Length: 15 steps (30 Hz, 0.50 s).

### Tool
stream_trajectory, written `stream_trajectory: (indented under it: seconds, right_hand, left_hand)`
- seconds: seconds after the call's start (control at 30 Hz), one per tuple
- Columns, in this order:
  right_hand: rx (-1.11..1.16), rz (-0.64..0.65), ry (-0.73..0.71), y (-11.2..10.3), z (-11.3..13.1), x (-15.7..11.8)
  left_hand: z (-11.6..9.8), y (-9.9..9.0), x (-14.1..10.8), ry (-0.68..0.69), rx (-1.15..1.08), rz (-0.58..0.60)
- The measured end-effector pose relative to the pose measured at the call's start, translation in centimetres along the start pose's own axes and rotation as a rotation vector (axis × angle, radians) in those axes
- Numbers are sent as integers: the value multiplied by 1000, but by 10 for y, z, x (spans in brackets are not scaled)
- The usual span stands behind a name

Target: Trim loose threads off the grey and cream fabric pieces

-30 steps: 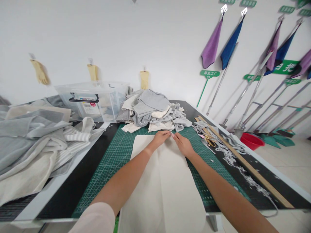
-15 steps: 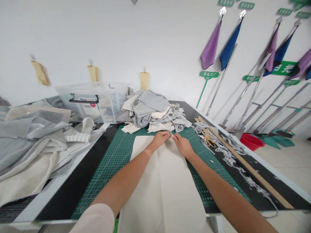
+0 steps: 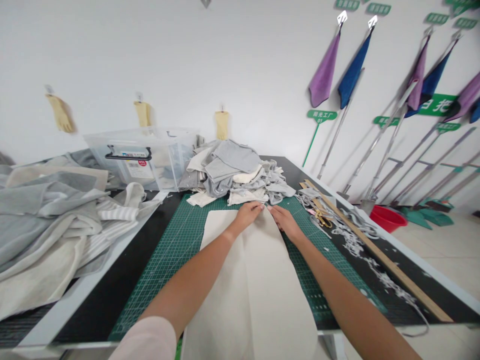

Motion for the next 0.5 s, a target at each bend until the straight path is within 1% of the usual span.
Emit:
stream_trajectory:
  seconds: [0.1,0.17,0.27,0.33,0.4,0.5]
  right_hand:
    - [-38,-63,-70,-3,-4,3]
    - [-72,-100,-91,-5,-9,6]
    - [-100,-139,-77,-10,-16,11]
    - [-117,-141,-60,-13,-17,13]
    - [-122,-100,-20,-14,-14,12]
    - [-93,42,113,-14,-6,5]
  left_hand:
    - [-1,-1,-1,-15,60,20]
    - [-1,-5,-3,-38,124,37]
    - [-2,-14,-3,-82,274,71]
    - [-3,-22,-3,-119,375,107]
    - [-6,-31,-1,-168,464,122]
    - [-12,-49,0,-239,624,81]
Point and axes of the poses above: each hand's wrist, its own x-axis towards the middle knuckle, its own y-axis out of the palm, z = x × y, the point moved 3 cm from there along x, towards the middle knuckle, and after that the axes turned 12 degrees about x, right-handed, at the moved point
